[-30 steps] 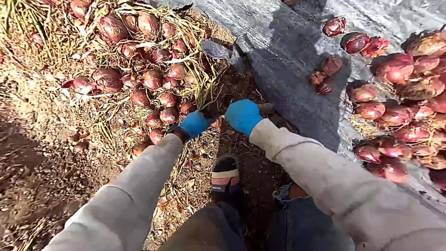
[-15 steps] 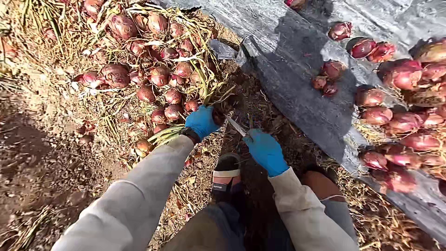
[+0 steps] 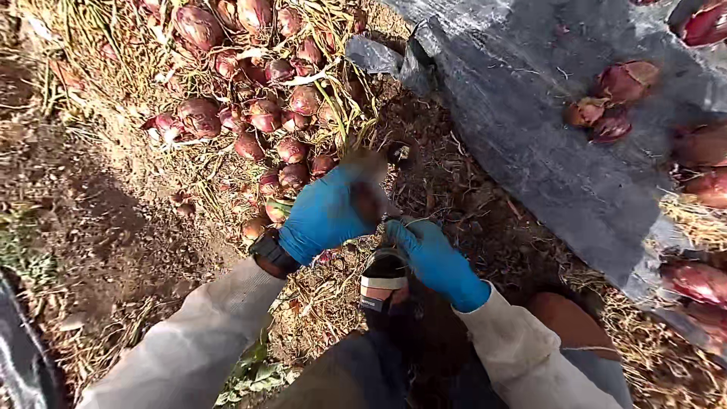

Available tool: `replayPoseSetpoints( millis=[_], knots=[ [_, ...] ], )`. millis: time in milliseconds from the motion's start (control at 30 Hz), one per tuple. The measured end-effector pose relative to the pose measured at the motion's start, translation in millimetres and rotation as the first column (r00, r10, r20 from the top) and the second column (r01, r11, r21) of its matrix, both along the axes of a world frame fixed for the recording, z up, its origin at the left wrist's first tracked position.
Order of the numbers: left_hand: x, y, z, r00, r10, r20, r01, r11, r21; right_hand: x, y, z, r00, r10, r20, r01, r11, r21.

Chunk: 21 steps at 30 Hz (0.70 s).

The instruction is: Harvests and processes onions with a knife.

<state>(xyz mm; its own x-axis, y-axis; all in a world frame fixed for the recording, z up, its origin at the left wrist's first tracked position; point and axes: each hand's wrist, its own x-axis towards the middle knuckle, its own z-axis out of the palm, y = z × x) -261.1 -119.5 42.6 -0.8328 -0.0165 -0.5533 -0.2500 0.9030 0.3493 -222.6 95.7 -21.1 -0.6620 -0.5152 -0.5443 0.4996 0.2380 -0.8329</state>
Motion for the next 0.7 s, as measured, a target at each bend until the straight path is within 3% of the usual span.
replayPoseSetpoints(
  millis=[33, 100, 200, 267, 333, 433, 467, 533, 600, 700],
  knots=[
    [-8, -4, 4, 0.997, 0.063, -0.041, -0.064, 0.997, -0.031, 1, -2, -2, 0.999, -0.039, 0.031, 0.038, 0.999, 0.014],
    [-18, -6, 25, 0.972, 0.225, -0.073, -0.219, 0.973, 0.077, 1, -5, -10, 0.993, -0.09, 0.078, 0.078, 0.987, 0.142],
    [-15, 5, 54, 0.977, 0.166, -0.136, -0.131, 0.964, 0.232, -2, -4, -13, 0.995, -0.008, 0.104, -0.022, 0.957, 0.288],
    [-14, 2, 49, 0.968, 0.163, -0.191, -0.146, 0.984, 0.1, -4, 1, 3, 0.989, -0.145, -0.029, 0.148, 0.956, 0.254],
    [-9, -13, 23, 0.965, 0.206, -0.162, -0.227, 0.967, -0.12, -13, 14, 20, 0.917, -0.371, -0.145, 0.391, 0.907, 0.155],
    [19, -33, -39, 0.972, 0.202, 0.119, -0.148, 0.922, -0.359, -31, 36, 30, 0.838, -0.49, -0.241, 0.532, 0.833, 0.154],
    [29, -35, -57, 0.955, 0.204, 0.214, -0.112, 0.92, -0.376, -33, 38, 27, 0.852, -0.478, -0.215, 0.516, 0.837, 0.184],
    [44, -32, -84, 0.929, 0.267, 0.257, -0.161, 0.915, -0.37, -28, 35, 11, 0.916, -0.394, -0.077, 0.4, 0.885, 0.236],
    [41, -28, -92, 0.897, 0.34, 0.284, -0.22, 0.898, -0.381, -20, 30, -3, 0.968, -0.25, 0.021, 0.237, 0.939, 0.25],
    [28, -40, -93, 0.861, 0.273, 0.429, -0.132, 0.935, -0.33, -23, 26, -12, 0.987, -0.098, 0.128, 0.068, 0.974, 0.218]
  ],
)
